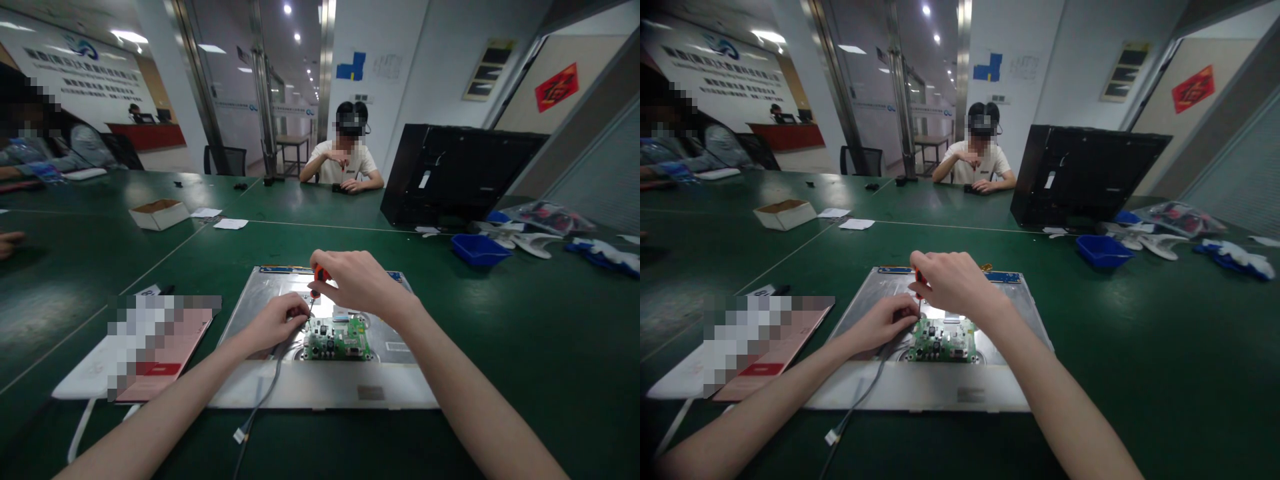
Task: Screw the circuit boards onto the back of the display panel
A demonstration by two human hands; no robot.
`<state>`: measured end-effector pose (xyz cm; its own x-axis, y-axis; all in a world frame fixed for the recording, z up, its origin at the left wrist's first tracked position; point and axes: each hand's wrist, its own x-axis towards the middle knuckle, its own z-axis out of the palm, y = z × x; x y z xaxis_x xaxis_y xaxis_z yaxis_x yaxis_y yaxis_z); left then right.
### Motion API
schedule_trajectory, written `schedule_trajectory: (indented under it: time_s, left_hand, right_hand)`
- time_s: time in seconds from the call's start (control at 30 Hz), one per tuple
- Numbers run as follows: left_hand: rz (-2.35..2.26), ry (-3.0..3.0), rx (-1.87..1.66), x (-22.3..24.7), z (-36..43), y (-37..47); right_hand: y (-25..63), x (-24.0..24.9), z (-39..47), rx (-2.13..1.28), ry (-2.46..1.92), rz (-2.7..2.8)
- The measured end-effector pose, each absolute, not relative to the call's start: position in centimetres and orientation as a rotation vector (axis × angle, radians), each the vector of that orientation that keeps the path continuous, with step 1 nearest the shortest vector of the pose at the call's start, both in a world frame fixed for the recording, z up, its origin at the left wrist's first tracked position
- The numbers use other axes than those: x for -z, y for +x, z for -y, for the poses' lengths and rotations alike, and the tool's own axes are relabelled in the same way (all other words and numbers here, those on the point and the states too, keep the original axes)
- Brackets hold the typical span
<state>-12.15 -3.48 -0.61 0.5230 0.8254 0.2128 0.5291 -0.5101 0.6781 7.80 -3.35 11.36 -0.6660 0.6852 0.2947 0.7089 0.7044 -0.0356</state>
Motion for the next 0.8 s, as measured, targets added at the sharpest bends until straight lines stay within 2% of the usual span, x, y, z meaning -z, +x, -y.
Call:
schedule_trajectory:
  time_s: [0.23, 0.53, 0.8]
  left_hand:
    - [-1.069, 2.223, -0.739, 0.77, 3.38, -12.14]
    - [-1.112, 2.212, -0.703, 0.5, 3.45, -12.1]
    - [-1.092, 2.216, -0.715, 0.8, 3.35, -12.13]
  right_hand:
    - [8.11, -11.69, 3.81, -0.066, -1.0, 2.664]
    - [7.76, -11.55, 3.62, 0.074, -1.056, 2.641]
    - [8.15, -11.68, 3.97, -0.068, -1.007, 2.669]
